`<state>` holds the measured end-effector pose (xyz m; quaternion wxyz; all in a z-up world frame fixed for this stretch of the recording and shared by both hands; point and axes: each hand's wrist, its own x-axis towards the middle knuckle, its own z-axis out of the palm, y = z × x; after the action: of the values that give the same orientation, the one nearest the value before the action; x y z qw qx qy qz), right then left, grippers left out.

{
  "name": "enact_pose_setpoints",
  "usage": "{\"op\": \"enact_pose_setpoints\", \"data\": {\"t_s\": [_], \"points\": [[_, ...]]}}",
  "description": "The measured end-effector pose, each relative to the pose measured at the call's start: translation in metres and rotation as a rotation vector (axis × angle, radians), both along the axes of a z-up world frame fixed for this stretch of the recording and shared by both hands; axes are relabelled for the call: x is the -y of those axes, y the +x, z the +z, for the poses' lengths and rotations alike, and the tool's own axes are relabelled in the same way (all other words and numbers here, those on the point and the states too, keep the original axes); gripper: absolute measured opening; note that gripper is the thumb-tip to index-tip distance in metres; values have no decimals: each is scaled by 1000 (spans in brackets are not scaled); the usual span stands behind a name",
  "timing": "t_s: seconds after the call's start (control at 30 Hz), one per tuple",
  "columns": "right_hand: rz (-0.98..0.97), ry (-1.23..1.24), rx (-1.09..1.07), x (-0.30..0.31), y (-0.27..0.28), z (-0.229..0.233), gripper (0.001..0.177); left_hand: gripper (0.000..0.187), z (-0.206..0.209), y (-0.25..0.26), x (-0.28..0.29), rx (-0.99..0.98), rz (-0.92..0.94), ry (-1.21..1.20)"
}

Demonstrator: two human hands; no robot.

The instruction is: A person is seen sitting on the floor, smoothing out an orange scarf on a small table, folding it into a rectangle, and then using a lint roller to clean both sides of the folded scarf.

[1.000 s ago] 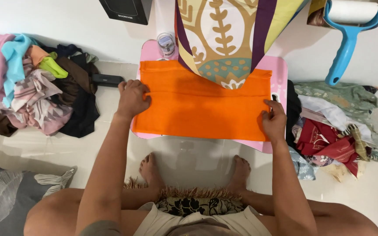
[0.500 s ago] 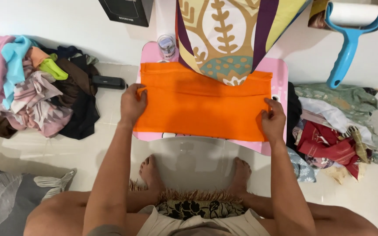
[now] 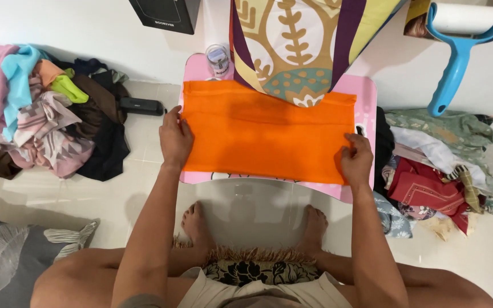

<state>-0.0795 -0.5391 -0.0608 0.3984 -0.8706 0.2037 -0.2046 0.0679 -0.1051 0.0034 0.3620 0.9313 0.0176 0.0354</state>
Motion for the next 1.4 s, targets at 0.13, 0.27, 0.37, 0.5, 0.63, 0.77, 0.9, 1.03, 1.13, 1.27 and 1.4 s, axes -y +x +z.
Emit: {"op": "enact_pose_setpoints", "data": {"t_s": [0.13,0.27,0.37,0.5,0.63,0.77,0.9,1.03,1.13,1.27,1.4], "points": [[-6,-4,15,-7,-4,9,38,36,-3,-3,-5,-40,11,-59],[31,-15,-18,-16,-9,23,36,39,-7,-9,-3,35,-10,46],[37,-52,-73,-22,-8,32,37,44,-12,-12,-6,42,-24,94],[41,-136,-194,-22,-10,25,34,44,-21,-15,-12,29,-33,171],[3,-281,-230,-19,-14,22,36,39,-24,-19,-17,175,-52,237],[133,-651,112,-16,15,29,36,37,-34,-6,-13,420,-217,414],[391,-606,-66,-9,49,19,47,68,-58,20,0,-30,-472,554],[347,-550,-435,2,68,6,58,73,-58,32,5,-108,-510,632],[289,-547,-571,4,71,2,64,74,-62,28,3,14,-468,606],[265,-517,-268,-2,58,10,57,74,-64,16,-1,115,-488,558],[259,-508,-125,-27,22,19,66,78,-60,6,-7,-40,-463,533]]}}
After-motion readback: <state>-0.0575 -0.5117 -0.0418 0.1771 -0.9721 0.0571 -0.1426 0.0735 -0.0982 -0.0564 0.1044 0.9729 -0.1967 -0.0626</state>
